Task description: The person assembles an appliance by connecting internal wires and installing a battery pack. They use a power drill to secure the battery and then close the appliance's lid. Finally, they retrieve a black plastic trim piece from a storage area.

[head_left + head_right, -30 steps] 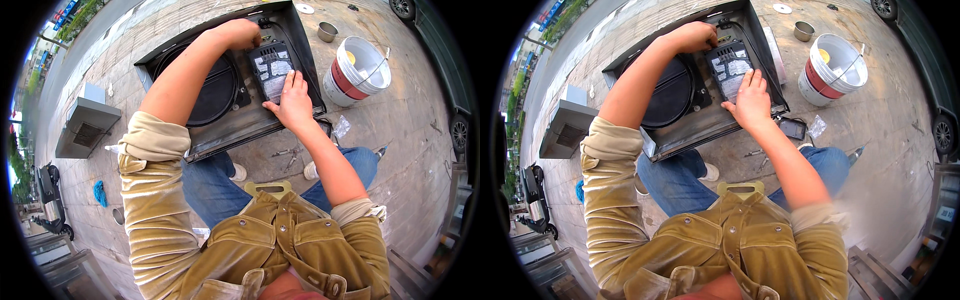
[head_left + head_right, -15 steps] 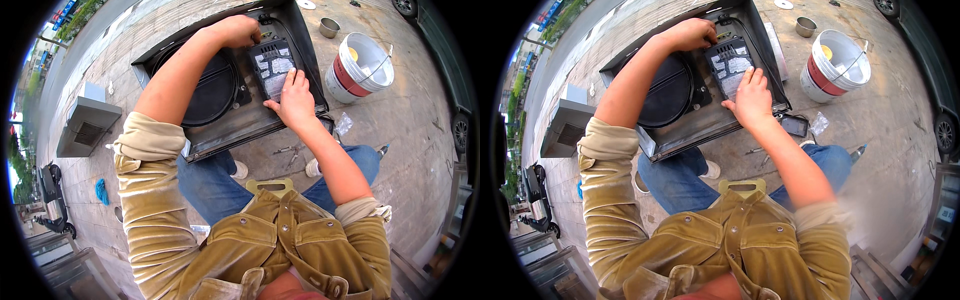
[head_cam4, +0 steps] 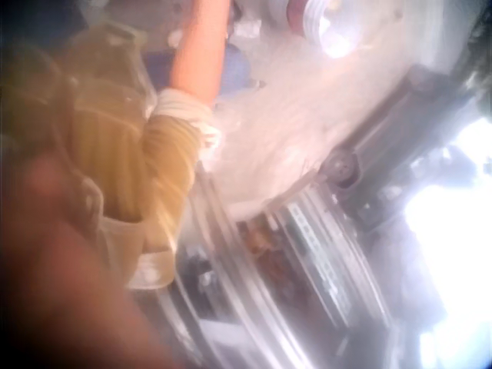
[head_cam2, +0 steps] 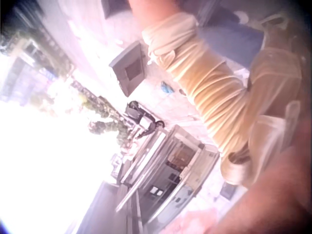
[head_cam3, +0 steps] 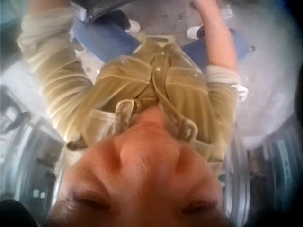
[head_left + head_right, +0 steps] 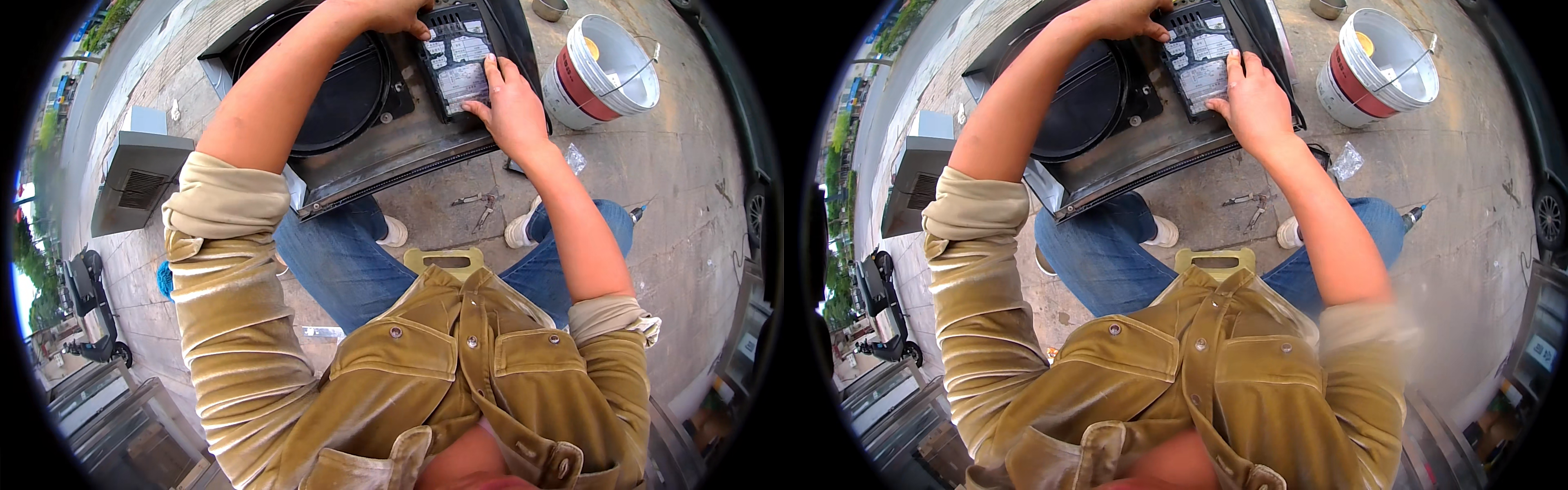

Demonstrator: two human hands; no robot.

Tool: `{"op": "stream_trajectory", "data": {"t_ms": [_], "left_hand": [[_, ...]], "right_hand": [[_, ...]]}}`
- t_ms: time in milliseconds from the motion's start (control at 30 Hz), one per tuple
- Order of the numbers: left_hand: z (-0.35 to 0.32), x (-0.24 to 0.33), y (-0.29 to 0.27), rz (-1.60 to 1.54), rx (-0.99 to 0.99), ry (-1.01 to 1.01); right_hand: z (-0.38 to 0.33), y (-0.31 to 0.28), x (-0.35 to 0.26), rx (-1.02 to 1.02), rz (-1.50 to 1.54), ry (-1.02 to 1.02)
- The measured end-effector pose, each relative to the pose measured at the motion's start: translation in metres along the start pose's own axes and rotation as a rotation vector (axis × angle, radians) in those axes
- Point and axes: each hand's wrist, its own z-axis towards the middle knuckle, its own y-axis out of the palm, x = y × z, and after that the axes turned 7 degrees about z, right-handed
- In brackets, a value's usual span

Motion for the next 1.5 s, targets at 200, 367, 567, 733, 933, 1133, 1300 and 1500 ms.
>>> {"op": "stream_trajectory", "data": {"t_ms": [200, 367, 567, 733, 933, 1133, 1300, 1500], "left_hand": [[0.000, 0.008, -0.004, -0.045, -0.037, -0.070], [-0.004, 0.006, -0.006, -0.009, 0.008, 0.003], [-0.001, 0.010, -0.006, 0.058, -0.041, -0.027], [-0.007, 0.019, 0.005, 0.077, 0.077, -0.022], [-0.015, 0.016, 0.029, 0.102, 0.283, -0.100], [-0.010, 0.022, 0.022, 0.089, 0.175, -0.113], [-0.004, 0.021, 0.030, 0.123, 0.280, -0.070], [-0.026, 0.052, 0.021, 0.343, 0.341, -0.167]], "right_hand": [[0.001, -0.006, 0.025, 0.038, 0.143, -0.144], [0.002, -0.005, 0.016, -0.021, 0.075, -0.096], [0.002, -0.004, 0.014, -0.037, 0.095, -0.021], [0.001, -0.004, 0.027, -0.010, 0.220, -0.006], [0.011, -0.007, 0.052, -0.176, 0.359, -0.004], [0.043, -0.031, 0.039, -0.336, 0.249, 0.057], [0.057, -0.024, 0.041, -0.229, 0.122, -0.056], [0.056, -0.034, 0.027, -0.294, 0.070, -0.014]]}}
